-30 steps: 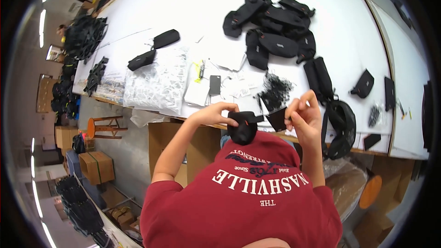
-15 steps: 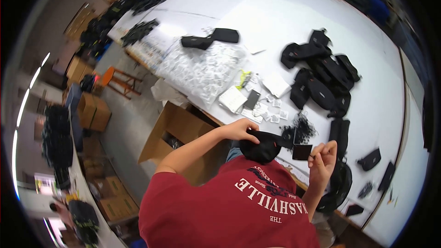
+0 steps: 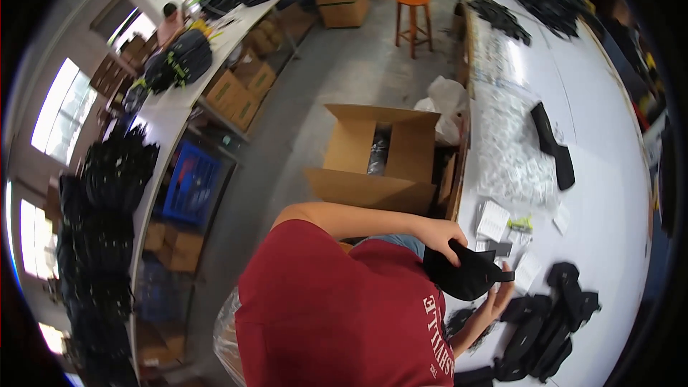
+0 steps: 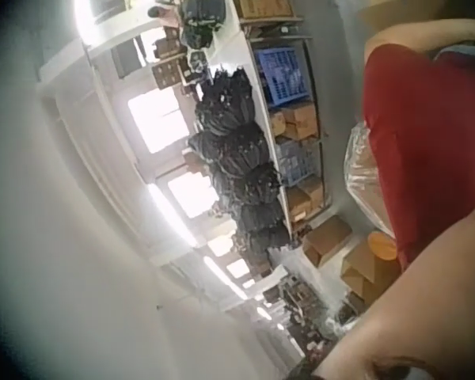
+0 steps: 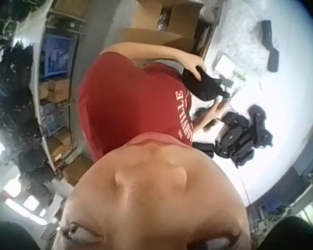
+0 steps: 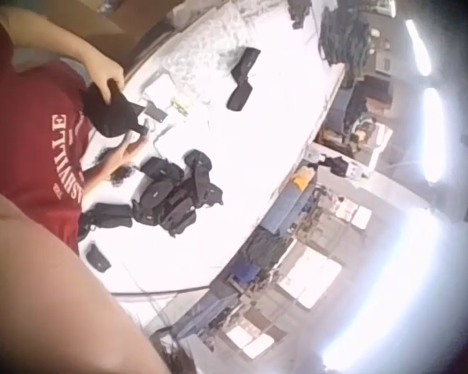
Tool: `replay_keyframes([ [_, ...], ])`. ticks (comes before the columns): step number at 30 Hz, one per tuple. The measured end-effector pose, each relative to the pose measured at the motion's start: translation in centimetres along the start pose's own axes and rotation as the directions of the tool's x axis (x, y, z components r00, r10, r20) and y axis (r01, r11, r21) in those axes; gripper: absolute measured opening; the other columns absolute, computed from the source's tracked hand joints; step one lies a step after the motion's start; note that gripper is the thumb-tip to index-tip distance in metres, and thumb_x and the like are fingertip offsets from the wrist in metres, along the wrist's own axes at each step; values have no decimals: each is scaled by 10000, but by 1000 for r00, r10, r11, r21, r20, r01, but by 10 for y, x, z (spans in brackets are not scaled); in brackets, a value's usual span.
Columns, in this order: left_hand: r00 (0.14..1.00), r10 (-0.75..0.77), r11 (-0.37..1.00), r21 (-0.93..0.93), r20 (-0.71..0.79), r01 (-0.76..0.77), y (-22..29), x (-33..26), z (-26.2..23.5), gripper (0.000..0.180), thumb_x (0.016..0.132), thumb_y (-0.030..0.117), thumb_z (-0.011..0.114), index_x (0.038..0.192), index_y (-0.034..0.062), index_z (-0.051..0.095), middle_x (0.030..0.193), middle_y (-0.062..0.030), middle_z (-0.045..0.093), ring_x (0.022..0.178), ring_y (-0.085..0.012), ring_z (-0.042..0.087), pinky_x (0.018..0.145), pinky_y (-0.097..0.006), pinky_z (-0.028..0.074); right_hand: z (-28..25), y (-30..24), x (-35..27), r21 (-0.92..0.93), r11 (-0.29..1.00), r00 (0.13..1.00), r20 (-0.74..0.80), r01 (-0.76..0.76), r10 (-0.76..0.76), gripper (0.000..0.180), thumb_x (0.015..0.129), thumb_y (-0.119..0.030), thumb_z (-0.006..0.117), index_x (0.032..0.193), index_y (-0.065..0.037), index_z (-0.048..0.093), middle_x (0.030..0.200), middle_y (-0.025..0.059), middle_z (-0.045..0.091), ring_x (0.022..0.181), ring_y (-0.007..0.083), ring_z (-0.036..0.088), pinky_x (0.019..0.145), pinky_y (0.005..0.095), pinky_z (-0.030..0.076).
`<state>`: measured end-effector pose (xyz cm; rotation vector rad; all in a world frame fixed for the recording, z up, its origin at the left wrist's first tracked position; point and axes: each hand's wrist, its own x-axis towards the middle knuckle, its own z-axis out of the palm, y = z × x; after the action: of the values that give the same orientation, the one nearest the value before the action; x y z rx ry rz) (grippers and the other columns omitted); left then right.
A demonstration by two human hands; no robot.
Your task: Inspecting and labeling small black pouches at a manufacturing workstation.
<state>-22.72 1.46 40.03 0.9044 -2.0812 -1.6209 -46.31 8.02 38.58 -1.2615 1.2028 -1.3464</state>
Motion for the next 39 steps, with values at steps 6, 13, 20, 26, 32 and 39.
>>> replay_keyframes([
  [6, 972, -158, 987, -36, -176, 155, -15, -1, 4, 363, 786, 314, 674, 894, -28, 621, 780, -144, 631, 738, -208, 596, 693, -317, 461, -4, 39, 0, 51, 977, 964, 182, -205, 193, 419, 847, 4, 521, 1251, 51, 421, 1222, 119, 499, 1115, 180, 478, 961, 289, 336],
  [13, 957, -223, 960, -209, -185, 183, -19, 16, 11, 376, 774, 328, 691, 866, -33, 639, 717, -106, 640, 656, -154, 583, 616, -290, 458, -9, 15, 14, 9, 990, 984, 118, -138, 136, 269, 811, 30, 547, 1078, 38, 515, 1042, 75, 556, 997, 152, 508, 887, 263, 372],
  [20, 958, -161, 986, -87, -239, 144, -10, 34, 5, 299, 756, 261, 713, 791, -23, 625, 705, -89, 630, 655, -119, 571, 606, -273, 448, -19, 19, 6, 78, 985, 988, 21, -152, 151, 326, 806, 38, 558, 1128, 32, 504, 1079, 82, 553, 1024, 154, 508, 895, 282, 380],
  [26, 956, -84, 971, -237, -280, 16, -15, 35, -12, 269, 752, 219, 711, 820, -18, 605, 713, -74, 629, 685, -100, 580, 654, -243, 452, -6, 47, 17, 112, 970, 977, 16, -214, 213, 450, 809, 22, 578, 1237, 26, 441, 1187, 104, 522, 1069, 181, 511, 942, 303, 370],
  [32, 982, -58, 994, -107, -179, 39, -9, 31, -36, 310, 769, 279, 692, 862, -4, 606, 760, -73, 641, 710, -146, 592, 679, -270, 453, 27, 50, 32, 15, 911, 911, 40, -412, 411, 458, 801, 24, 591, 1235, 28, 442, 1211, 115, 516, 1061, 188, 525, 927, 300, 396],
  [39, 945, -165, 978, -171, -284, 119, -35, 25, -55, 329, 769, 287, 697, 885, -9, 611, 756, -86, 632, 725, -146, 587, 688, -271, 450, 44, 48, 61, 300, 878, 926, 65, -373, 371, 299, 793, 27, 601, 1086, 16, 544, 1048, 72, 594, 990, 136, 544, 878, 267, 421],
])
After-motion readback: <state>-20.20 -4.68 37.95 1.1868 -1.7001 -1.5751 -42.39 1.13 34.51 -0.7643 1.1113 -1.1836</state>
